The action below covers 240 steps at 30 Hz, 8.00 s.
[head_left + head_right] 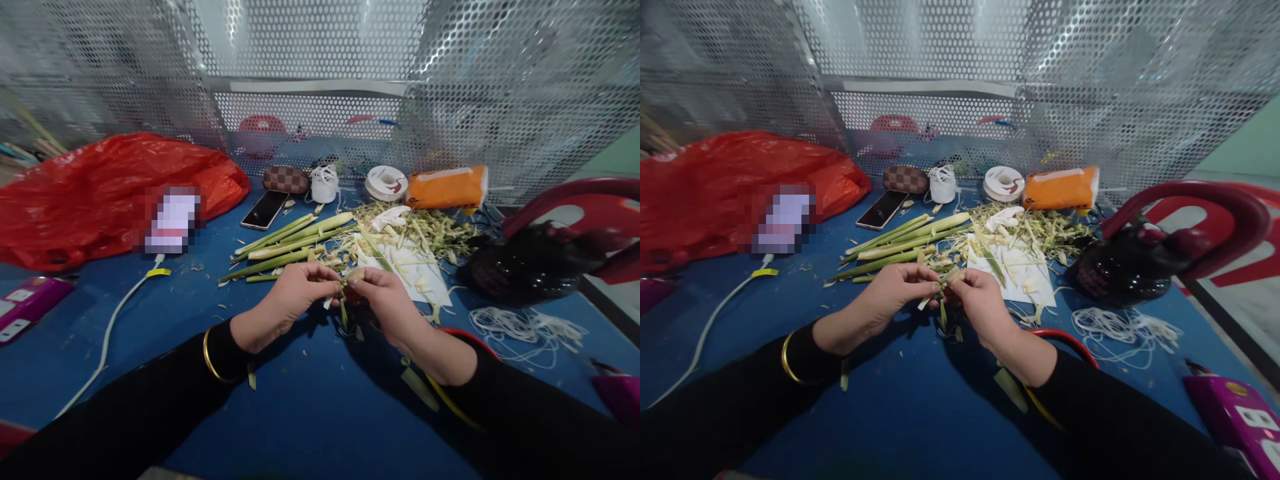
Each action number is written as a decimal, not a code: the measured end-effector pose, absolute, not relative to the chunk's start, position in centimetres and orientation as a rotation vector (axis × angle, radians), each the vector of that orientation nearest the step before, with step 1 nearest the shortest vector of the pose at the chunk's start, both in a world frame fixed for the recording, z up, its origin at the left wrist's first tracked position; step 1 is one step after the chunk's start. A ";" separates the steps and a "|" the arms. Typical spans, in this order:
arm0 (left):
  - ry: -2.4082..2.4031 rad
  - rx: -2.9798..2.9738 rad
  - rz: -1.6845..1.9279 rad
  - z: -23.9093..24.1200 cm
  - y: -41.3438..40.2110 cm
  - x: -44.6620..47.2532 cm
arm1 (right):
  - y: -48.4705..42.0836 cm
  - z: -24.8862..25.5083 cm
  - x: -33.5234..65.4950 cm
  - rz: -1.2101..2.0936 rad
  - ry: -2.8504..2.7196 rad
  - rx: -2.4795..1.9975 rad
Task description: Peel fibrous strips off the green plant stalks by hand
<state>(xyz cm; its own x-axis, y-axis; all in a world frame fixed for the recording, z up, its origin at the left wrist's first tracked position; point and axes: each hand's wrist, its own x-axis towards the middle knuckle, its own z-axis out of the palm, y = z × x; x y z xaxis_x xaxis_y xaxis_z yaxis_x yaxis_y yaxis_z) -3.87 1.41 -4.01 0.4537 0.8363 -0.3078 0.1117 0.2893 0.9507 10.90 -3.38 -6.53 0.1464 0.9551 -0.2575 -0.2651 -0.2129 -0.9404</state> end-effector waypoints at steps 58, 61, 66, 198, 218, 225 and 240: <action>0.822 0.800 0.801 -3.6 0.3 -4.1 | -4.5 -4.8 11.5 -0.410 -2.061 -1.200; 0.807 0.799 0.777 -3.3 0.5 -4.4 | -4.6 -4.9 11.5 -0.391 -2.082 -1.191; 0.848 0.920 0.760 -3.5 0.5 -4.4 | -4.8 -5.4 11.3 -0.239 -2.030 -1.205; 0.905 1.273 0.781 -3.5 0.3 -3.7 | -3.8 -4.1 11.7 1.072 -1.292 -1.247; 0.969 1.271 0.703 -4.0 0.9 -3.8 | -3.5 -3.9 12.4 1.323 -1.075 -1.276; 1.077 1.469 0.695 -4.0 0.6 -3.9 | -3.8 -4.1 11.6 1.066 -1.173 -1.393; 0.907 1.082 0.657 -4.1 0.7 -3.6 | -3.3 -4.5 12.0 1.152 -1.053 -1.328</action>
<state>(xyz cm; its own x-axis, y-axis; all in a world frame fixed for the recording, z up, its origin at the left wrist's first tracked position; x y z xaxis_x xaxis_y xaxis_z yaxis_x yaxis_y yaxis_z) -3.64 0.73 -4.12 0.4894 0.8213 -0.2933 -0.0226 0.3481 0.9372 11.97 -3.29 -4.47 0.1529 0.9853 -0.0758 -0.0121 -0.0748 -0.9971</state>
